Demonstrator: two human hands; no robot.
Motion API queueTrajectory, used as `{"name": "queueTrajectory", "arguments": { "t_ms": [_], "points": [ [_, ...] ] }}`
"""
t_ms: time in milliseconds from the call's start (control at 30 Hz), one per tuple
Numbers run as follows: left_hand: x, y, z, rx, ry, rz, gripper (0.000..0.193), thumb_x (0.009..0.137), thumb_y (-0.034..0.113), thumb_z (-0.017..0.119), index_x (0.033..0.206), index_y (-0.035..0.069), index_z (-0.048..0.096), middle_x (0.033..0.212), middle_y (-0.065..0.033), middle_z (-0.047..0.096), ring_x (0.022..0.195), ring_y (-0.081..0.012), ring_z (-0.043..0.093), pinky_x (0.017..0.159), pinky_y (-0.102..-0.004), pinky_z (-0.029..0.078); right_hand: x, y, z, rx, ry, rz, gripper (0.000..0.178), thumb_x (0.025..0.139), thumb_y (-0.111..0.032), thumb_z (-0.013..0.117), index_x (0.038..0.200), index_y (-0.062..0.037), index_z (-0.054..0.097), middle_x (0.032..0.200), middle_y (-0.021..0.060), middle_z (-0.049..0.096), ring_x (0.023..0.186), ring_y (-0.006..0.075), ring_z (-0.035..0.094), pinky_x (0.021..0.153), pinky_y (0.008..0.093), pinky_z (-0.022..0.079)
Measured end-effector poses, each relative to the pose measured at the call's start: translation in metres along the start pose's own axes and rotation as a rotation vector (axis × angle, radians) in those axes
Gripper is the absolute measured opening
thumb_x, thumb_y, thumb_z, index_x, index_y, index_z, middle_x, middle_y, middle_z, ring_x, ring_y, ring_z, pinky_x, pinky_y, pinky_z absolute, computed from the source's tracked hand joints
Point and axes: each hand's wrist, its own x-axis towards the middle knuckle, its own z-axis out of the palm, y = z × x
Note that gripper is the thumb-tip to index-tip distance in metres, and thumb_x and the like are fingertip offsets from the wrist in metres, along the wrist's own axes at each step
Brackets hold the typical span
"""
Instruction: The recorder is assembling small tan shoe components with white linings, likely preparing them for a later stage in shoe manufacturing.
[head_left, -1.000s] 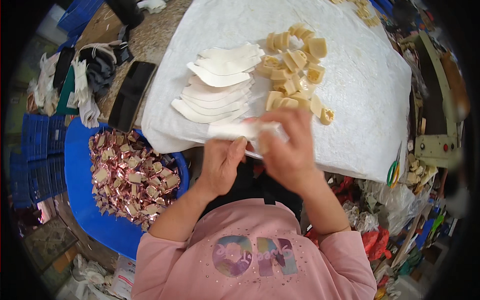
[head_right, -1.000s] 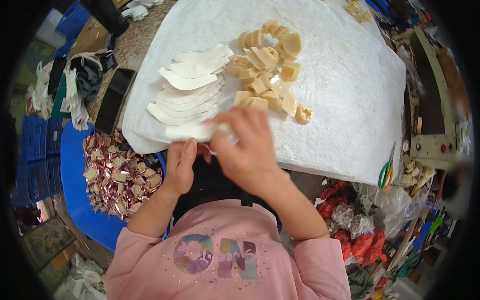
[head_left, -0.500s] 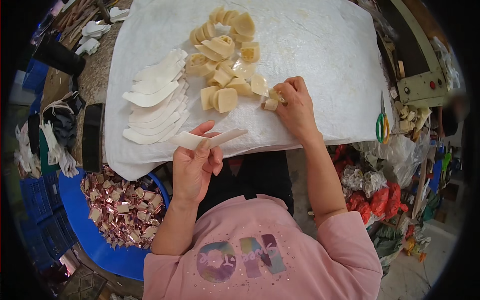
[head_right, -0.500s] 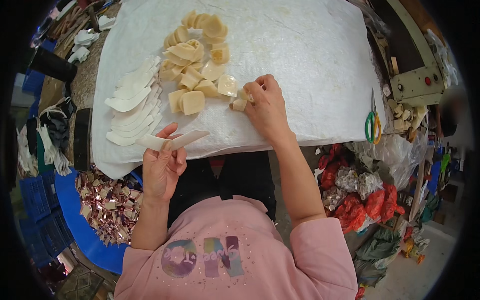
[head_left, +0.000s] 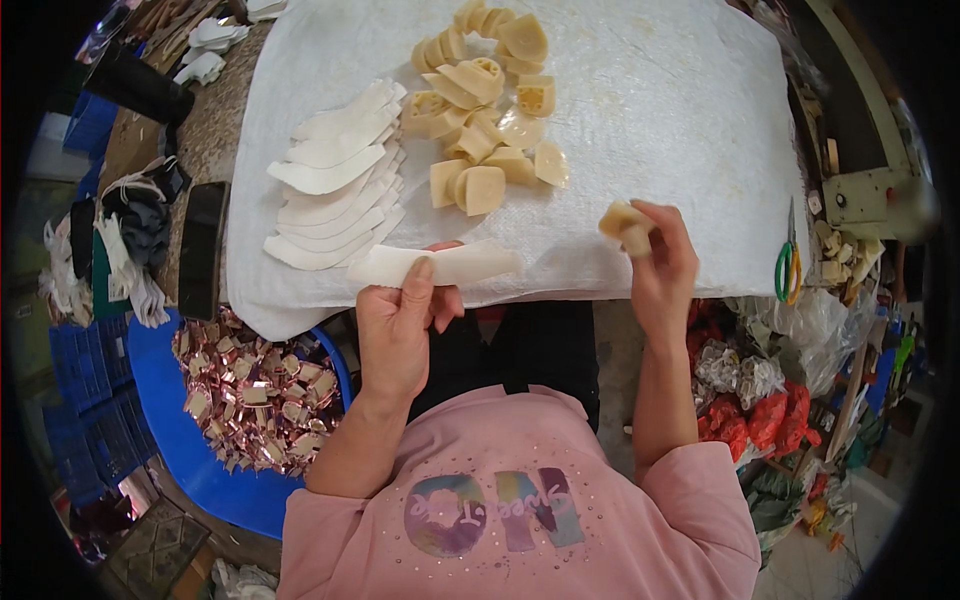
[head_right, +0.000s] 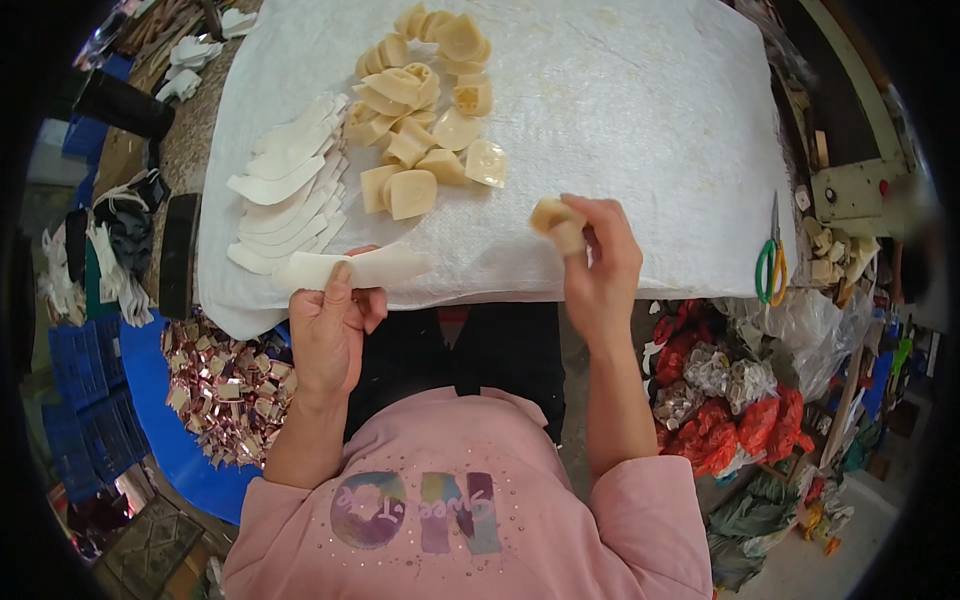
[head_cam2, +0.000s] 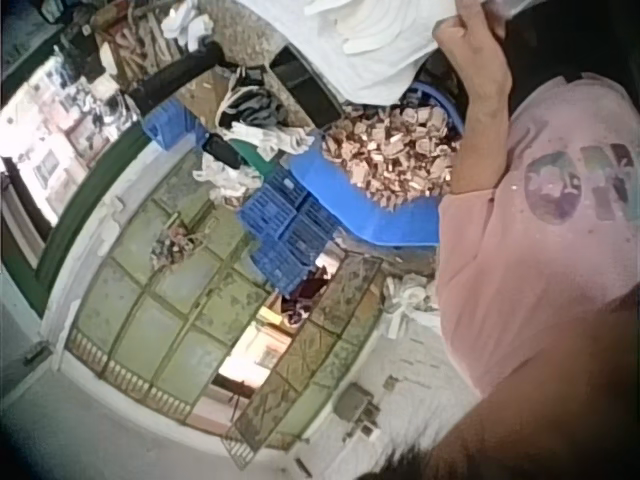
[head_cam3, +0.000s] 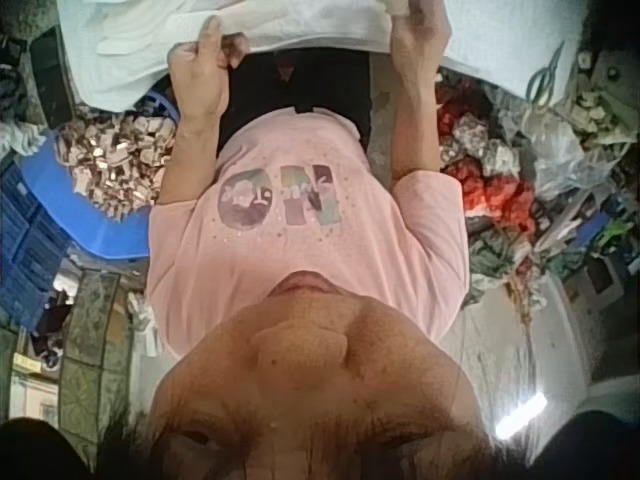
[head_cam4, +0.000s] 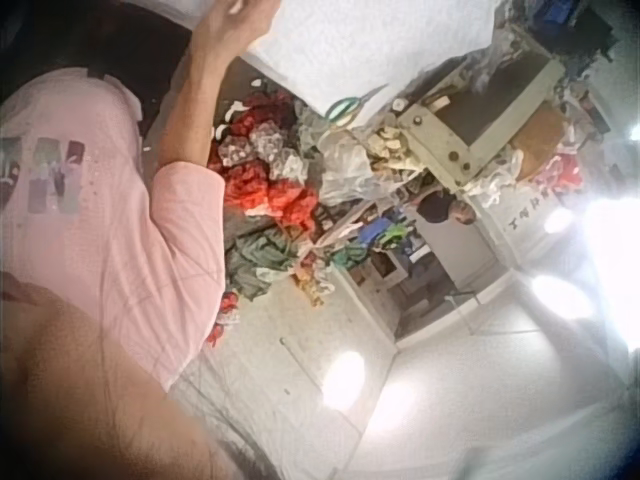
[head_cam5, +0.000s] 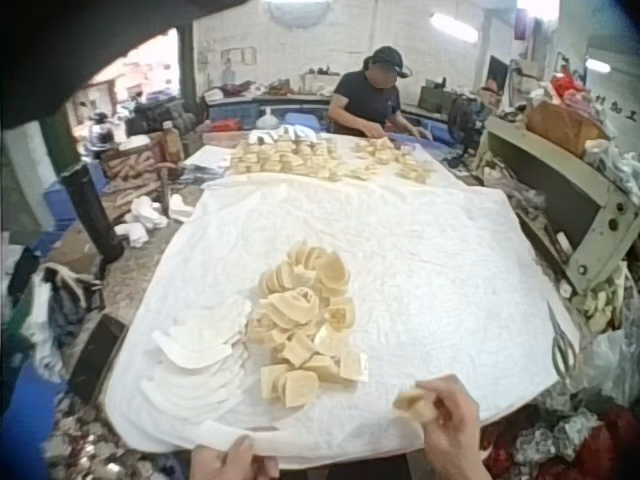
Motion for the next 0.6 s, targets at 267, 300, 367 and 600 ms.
{"name": "queueTrajectory", "arguments": {
  "t_ms": [267,300,367,600],
  "points": [
    [-0.010,0.001,0.017,0.058,0.094,0.191,0.031,0.095,0.020,0.051,0.109,-0.007,0.059,0.097,-0.0097,0.063,0.082,-0.0109,0.056,0.072,-0.0246,0.045,-0.017,-0.083,0.050,0.671,-0.097,-0.501,0.037,0.076,0.006,0.064,0.110,-0.0029,0.055,0.100,0.0170,0.061,0.091,0.0280,0.058,0.072,0.0333,0.049],
    [-0.013,0.005,0.020,0.040,0.107,0.177,0.033,0.096,0.021,0.049,0.111,-0.006,0.059,0.092,-0.0064,0.065,0.074,-0.0050,0.053,0.065,-0.0196,0.042,-0.017,-0.084,0.058,0.654,-0.035,-0.549,0.040,0.074,0.007,0.065,0.111,-0.0042,0.054,0.101,0.0164,0.061,0.090,0.0288,0.057,0.072,0.0348,0.049],
    [-0.018,0.008,0.014,0.042,0.056,0.162,0.034,0.097,0.021,0.047,0.113,-0.007,0.058,0.091,-0.0059,0.064,0.076,-0.0043,0.053,0.066,-0.0186,0.043,-0.017,-0.077,0.066,0.584,0.027,-0.654,0.049,0.068,0.011,0.064,0.112,-0.0077,0.054,0.104,0.0137,0.059,0.089,0.0302,0.056,0.074,0.0377,0.048],
    [-0.024,0.010,0.012,-0.001,-0.026,0.134,0.038,0.100,0.020,0.039,0.116,-0.011,0.054,0.092,-0.0046,0.061,0.075,-0.0024,0.051,0.064,-0.0163,0.040,-0.016,-0.083,0.068,0.578,0.057,-0.689,0.050,0.065,0.012,0.064,0.111,-0.0077,0.055,0.104,0.0117,0.060,0.088,0.0296,0.056,0.074,0.0369,0.047]
  ]
}}
